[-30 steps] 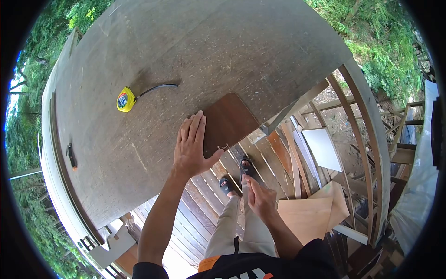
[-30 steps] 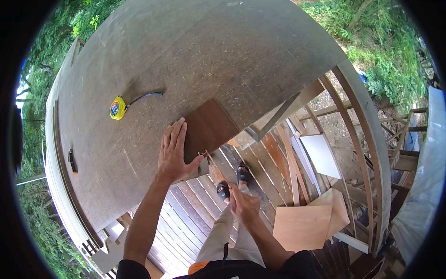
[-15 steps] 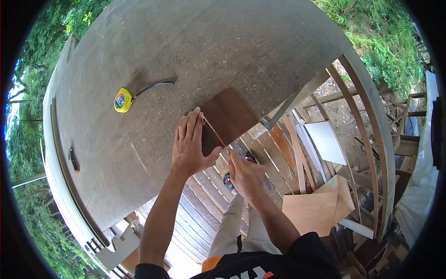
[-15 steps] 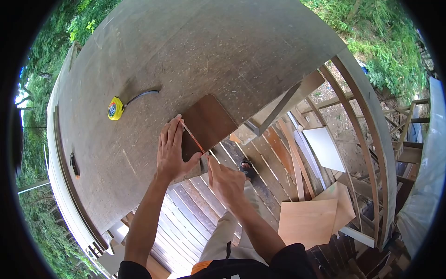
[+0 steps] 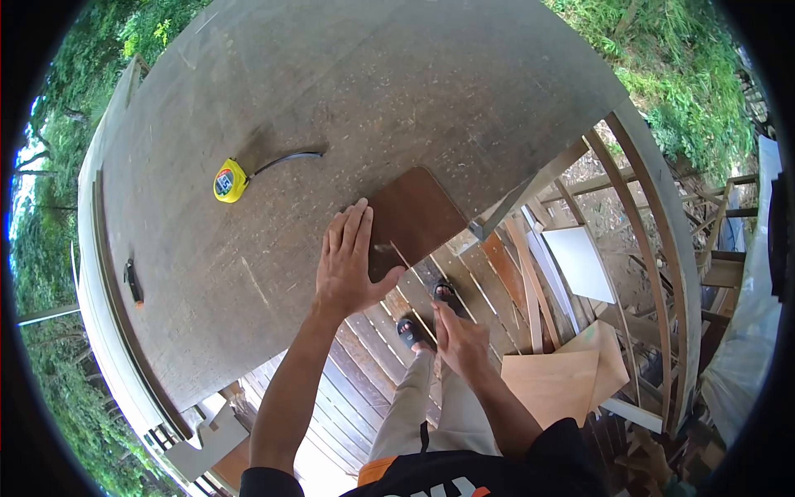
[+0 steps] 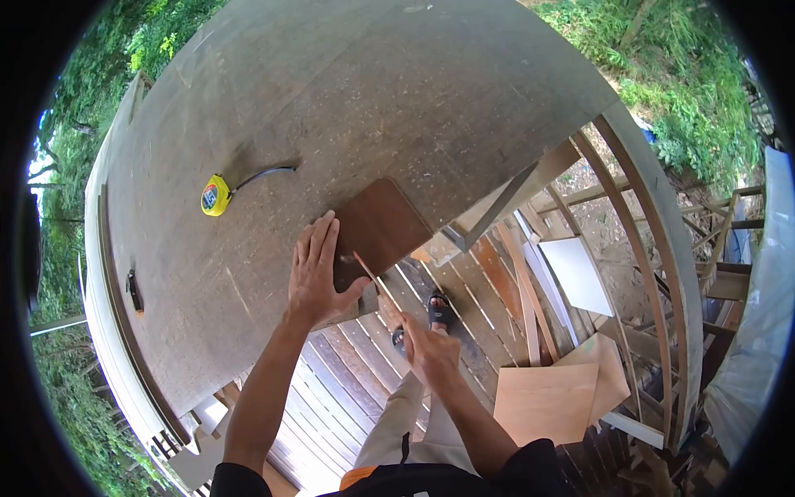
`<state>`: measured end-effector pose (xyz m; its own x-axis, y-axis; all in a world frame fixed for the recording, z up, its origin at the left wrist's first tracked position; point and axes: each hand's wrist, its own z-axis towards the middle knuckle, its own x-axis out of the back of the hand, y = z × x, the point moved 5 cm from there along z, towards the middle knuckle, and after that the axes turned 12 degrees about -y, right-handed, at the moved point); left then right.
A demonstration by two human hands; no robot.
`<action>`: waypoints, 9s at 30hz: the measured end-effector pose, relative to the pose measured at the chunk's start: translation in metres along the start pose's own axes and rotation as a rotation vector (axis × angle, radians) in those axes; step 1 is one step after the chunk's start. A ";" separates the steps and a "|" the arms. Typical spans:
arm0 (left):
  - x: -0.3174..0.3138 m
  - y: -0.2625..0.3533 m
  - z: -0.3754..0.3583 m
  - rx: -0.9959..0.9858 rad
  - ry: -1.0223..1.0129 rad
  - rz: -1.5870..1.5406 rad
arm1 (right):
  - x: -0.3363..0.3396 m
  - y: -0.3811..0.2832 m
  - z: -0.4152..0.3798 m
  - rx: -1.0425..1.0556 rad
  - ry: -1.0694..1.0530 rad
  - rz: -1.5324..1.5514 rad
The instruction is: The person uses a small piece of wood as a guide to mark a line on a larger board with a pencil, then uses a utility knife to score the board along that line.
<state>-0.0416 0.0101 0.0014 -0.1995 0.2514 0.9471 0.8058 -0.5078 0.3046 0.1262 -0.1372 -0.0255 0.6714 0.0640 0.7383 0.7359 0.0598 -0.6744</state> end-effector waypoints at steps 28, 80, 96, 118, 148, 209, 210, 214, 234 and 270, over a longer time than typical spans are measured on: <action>0.001 0.002 0.001 0.000 0.003 0.015 | 0.007 -0.026 0.054 -0.009 -0.066 -0.028; 0.002 0.002 0.002 0.017 -0.020 0.018 | -0.006 -0.022 0.052 -0.001 -0.001 -0.036; 0.001 0.002 0.003 0.008 -0.012 0.000 | -0.006 -0.024 0.052 -0.006 0.072 -0.129; 0.001 0.000 0.002 0.003 -0.020 -0.007 | -0.006 -0.029 0.052 -0.089 -0.043 -0.037; 0.000 0.000 0.002 0.001 0.000 0.010 | 0.000 -0.028 0.043 -0.092 -0.016 0.065; 0.002 0.004 0.002 -0.017 0.000 0.003 | -0.015 -0.022 0.041 -0.088 -0.006 0.101; 0.003 0.003 0.003 -0.012 -0.002 0.009 | -0.018 -0.018 0.036 -0.079 -0.003 0.144; 0.001 0.003 0.000 -0.032 0.023 0.016 | -0.018 0.006 -0.018 -0.073 -0.014 0.097; 0.002 0.002 0.003 0.008 -0.013 0.001 | -0.008 -0.034 0.046 -0.090 0.003 0.053; 0.004 0.000 0.000 0.003 -0.047 -0.045 | -0.008 0.007 -0.033 -0.126 0.018 0.165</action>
<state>-0.0426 0.0109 0.0048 -0.2087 0.3126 0.9267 0.7985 -0.4926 0.3460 0.1287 -0.1705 -0.0362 0.7841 0.0450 0.6190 0.6206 -0.0749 -0.7806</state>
